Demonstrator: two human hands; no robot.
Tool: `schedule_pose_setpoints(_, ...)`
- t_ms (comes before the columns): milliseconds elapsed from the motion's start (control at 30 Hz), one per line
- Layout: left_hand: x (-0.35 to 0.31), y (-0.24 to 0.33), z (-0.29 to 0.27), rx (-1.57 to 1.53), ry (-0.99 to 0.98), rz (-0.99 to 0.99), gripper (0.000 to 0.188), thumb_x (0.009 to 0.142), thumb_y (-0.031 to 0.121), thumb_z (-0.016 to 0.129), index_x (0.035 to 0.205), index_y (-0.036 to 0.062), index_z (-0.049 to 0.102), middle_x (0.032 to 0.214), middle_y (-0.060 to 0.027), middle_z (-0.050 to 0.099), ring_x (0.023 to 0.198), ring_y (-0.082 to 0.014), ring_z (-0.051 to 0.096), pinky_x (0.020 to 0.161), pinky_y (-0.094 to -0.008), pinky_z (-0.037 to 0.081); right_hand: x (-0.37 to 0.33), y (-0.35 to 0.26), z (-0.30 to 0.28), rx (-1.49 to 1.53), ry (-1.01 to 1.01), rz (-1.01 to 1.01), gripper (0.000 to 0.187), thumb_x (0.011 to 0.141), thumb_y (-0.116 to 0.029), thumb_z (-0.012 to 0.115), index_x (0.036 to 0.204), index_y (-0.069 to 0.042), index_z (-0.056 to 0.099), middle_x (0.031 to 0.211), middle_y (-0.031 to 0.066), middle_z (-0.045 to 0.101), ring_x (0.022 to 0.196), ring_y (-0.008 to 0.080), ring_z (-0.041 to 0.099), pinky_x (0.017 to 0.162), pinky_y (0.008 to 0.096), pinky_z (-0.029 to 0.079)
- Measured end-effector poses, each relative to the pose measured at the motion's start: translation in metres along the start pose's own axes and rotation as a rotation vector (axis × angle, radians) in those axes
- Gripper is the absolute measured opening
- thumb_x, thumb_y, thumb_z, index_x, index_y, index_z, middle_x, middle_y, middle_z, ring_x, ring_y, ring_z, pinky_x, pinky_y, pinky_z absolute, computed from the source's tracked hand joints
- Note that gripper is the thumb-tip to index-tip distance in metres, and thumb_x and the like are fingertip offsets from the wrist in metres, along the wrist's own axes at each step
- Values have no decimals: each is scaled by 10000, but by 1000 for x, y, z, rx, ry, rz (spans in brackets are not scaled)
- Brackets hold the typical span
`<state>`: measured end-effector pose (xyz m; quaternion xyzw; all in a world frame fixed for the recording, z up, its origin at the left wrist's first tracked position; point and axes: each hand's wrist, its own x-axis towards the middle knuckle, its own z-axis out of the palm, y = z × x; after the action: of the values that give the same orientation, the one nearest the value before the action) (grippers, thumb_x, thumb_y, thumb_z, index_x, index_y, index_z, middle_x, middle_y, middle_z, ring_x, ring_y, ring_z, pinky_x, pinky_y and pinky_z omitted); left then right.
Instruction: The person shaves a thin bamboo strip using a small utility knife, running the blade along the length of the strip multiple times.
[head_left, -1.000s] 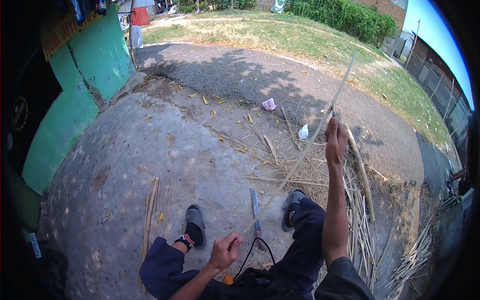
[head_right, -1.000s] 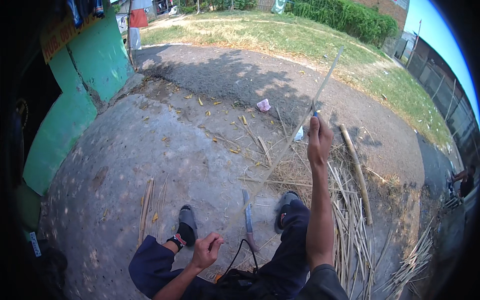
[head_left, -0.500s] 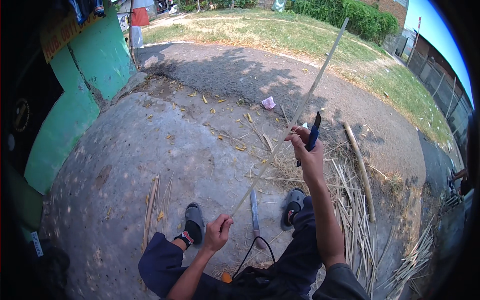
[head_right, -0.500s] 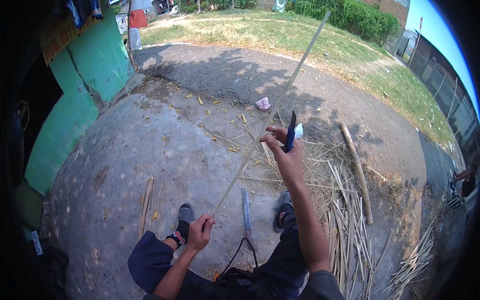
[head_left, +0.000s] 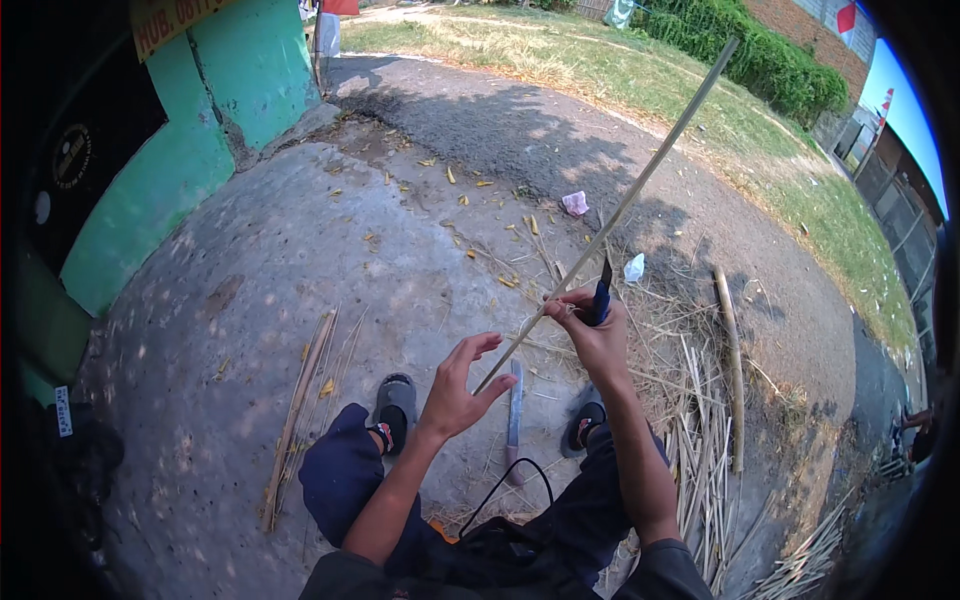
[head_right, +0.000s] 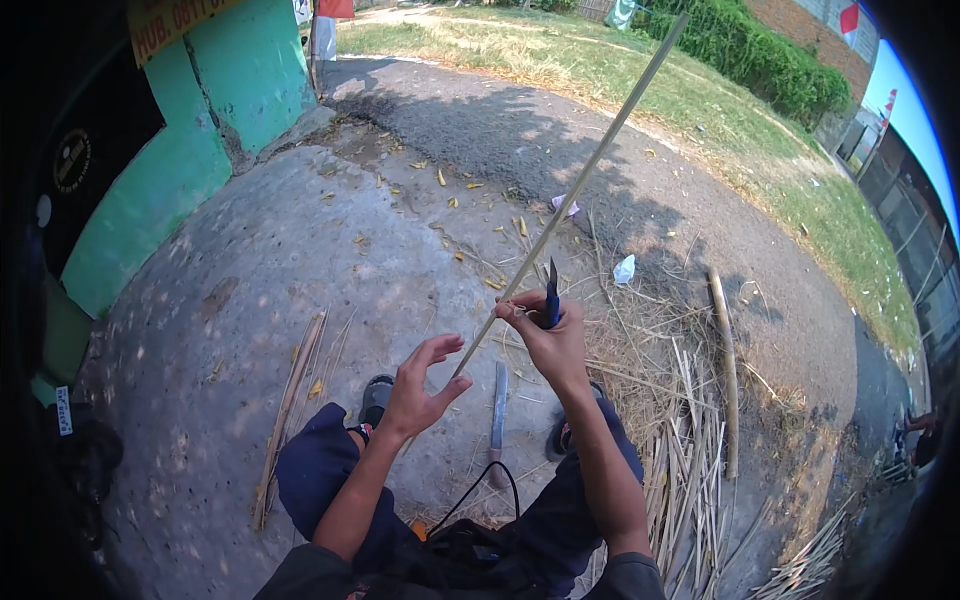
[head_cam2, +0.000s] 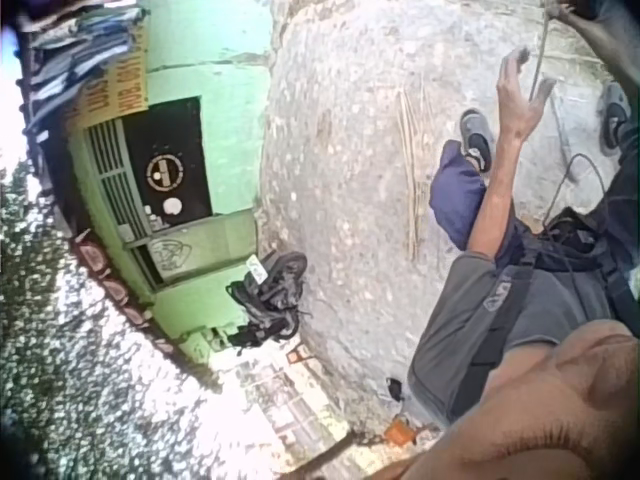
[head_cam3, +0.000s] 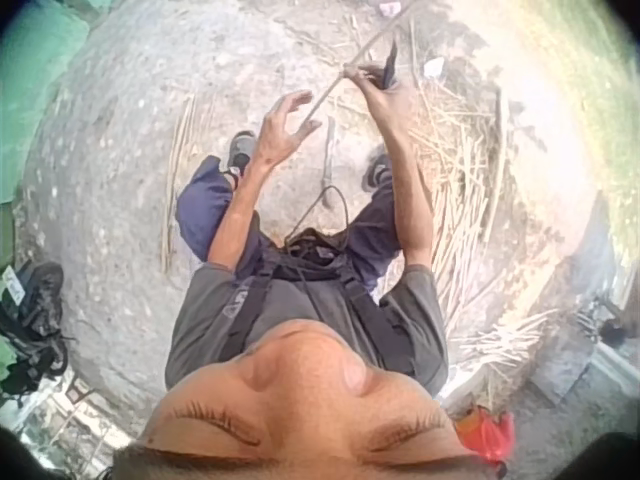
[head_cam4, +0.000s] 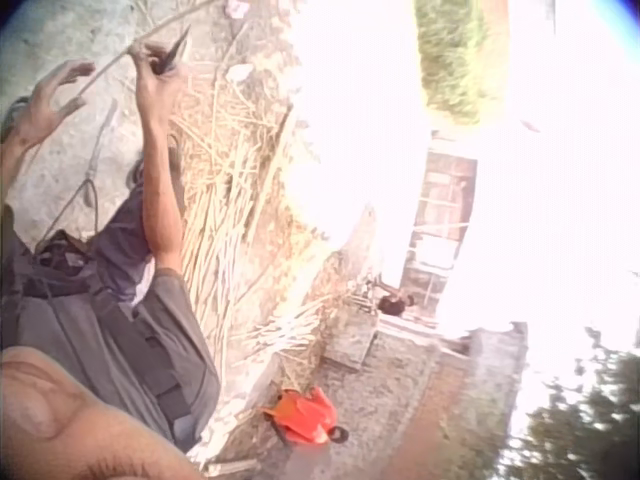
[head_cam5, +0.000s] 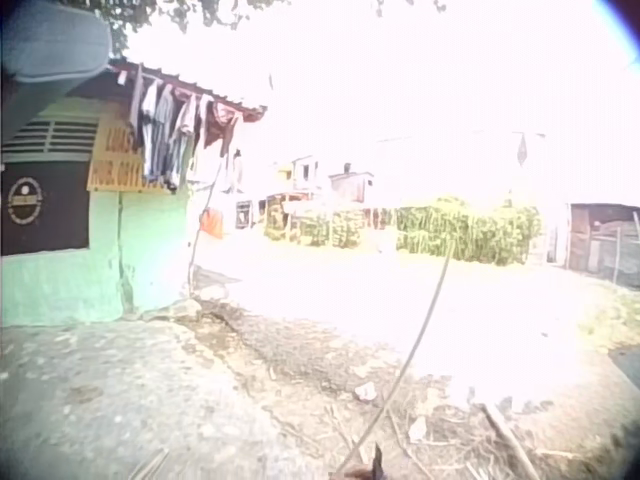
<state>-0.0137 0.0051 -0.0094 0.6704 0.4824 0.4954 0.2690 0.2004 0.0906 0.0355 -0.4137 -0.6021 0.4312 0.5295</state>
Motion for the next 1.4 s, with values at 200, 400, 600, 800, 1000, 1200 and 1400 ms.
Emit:
schedule_pose_setpoints(200, 6, 2, 9, -298, 80, -154, 235, 1039, 94, 674, 1226, -49, 669, 998, -151, 782, 914, -242, 800, 809, -341, 636, -9, 1, 41, -52, -157, 47, 147, 918, -141, 838, 920, 0, 800, 795, 23, 778, 701, 35, 642, 617, 230, 449)
schedule_pose_setpoints(400, 0, -2, 7, -359, 59, -268, 186, 1057, 76, 644, 1156, -77, 680, 908, -147, 785, 858, -213, 799, 769, -324, 660, 4, -5, 25, -36, -30, 27, 162, 959, -157, 805, 942, 2, 783, 824, 49, 778, 757, 71, 683, 689, 260, 495)
schedule_pose_setpoints(600, -5, -7, 0, -282, 66, -261, 190, 1060, 89, 649, 1131, -84, 680, 917, -154, 786, 872, -213, 796, 793, -327, 667, 23, -7, -17, -59, 248, -102, 195, 993, -157, 756, 1123, -12, 768, 958, 65, 788, 809, 93, 682, 720, 244, 488)
schedule_pose_setpoints(800, -5, -4, -2, -333, 81, -301, 203, 1056, 102, 662, 1136, -83, 682, 916, -146, 785, 878, -203, 794, 798, -325, 667, 4, -29, 17, -263, -14, -59, 357, 892, -91, 801, 1242, -46, 754, 1046, 30, 800, 587, 6, 415, 541, 210, 354)
schedule_pose_setpoints(1000, -1, 2, 3, -333, 70, -316, 217, 1046, 114, 684, 1144, -79, 683, 919, -141, 784, 889, -209, 795, 806, -327, 667, -7, -12, 32, -245, -248, -54, 242, 889, -91, 834, 1122, -46, 784, 895, -3, 790, 558, -6, 389, 517, 221, 317)
schedule_pose_setpoints(1200, -2, 2, 3, -335, 76, -309, 218, 1039, 113, 695, 1147, -75, 681, 918, -139, 783, 889, -209, 795, 808, -327, 666, 2, 11, 32, -82, -124, -64, 131, 926, -103, 823, 1024, -24, 786, 846, 10, 780, 608, -6, 525, 538, 219, 384)
schedule_pose_setpoints(1400, -4, 4, -1, -310, 68, -324, 210, 1004, 97, 741, 1135, -54, 680, 920, -135, 794, 884, -183, 793, 793, -302, 651, -3, -7, 38, -9, -53, 25, 239, 920, -123, 841, 1104, 0, 753, 965, 42, 789, 669, 7, 599, 568, 194, 412)
